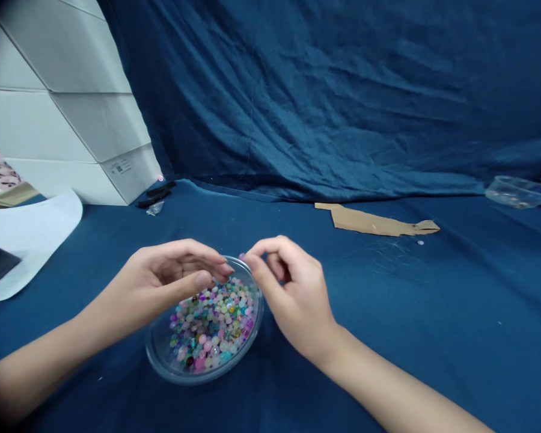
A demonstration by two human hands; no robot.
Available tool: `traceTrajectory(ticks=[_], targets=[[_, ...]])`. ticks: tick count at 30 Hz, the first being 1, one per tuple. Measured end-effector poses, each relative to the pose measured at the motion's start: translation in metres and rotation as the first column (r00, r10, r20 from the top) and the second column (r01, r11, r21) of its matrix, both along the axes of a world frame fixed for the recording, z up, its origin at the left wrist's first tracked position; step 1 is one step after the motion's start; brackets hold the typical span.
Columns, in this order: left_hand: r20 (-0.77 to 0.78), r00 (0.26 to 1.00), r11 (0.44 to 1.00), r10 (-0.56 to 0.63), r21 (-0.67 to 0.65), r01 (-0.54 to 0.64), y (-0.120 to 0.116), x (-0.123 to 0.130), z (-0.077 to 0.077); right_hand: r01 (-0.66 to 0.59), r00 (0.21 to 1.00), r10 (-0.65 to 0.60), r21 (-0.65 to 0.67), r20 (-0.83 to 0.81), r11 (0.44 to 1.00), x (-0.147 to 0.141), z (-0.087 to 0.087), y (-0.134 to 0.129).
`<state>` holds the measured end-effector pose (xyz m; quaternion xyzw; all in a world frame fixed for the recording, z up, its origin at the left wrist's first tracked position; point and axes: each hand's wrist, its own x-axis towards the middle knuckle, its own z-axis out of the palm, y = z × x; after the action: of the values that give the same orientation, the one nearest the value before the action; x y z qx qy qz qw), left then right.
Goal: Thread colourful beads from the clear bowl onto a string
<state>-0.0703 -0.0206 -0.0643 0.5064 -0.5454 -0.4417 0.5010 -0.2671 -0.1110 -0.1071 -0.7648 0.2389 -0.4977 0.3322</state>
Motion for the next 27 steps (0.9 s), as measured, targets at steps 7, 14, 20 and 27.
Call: traceTrajectory(ticks=[7, 14, 20, 27], targets=[[0.039, 0.997, 0.998, -0.059, 0.003, 0.059, -0.001, 0.003, -0.002, 0.172, 0.981, -0.166, -0.061, 0.097, 0.983, -0.003, 0.006, -0.015], [0.119, 0.992, 0.999, -0.037, -0.031, 0.041, 0.001, 0.004, -0.003, 0.116, 0.95, -0.12, 0.03, 0.289, 0.993, 0.0, 0.009, -0.012], [0.334, 0.94, 0.988, -0.061, -0.111, 0.104, 0.003, 0.0, 0.002, -0.08, 0.982, 0.076, 0.017, 0.172, 0.997, -0.005, 0.015, -0.002], [0.352, 0.923, 0.953, -0.156, -0.193, 0.234, 0.006, 0.005, -0.001, -0.275, 0.954, 0.279, 0.056, -0.105, 0.96, 0.002, 0.01, 0.011]])
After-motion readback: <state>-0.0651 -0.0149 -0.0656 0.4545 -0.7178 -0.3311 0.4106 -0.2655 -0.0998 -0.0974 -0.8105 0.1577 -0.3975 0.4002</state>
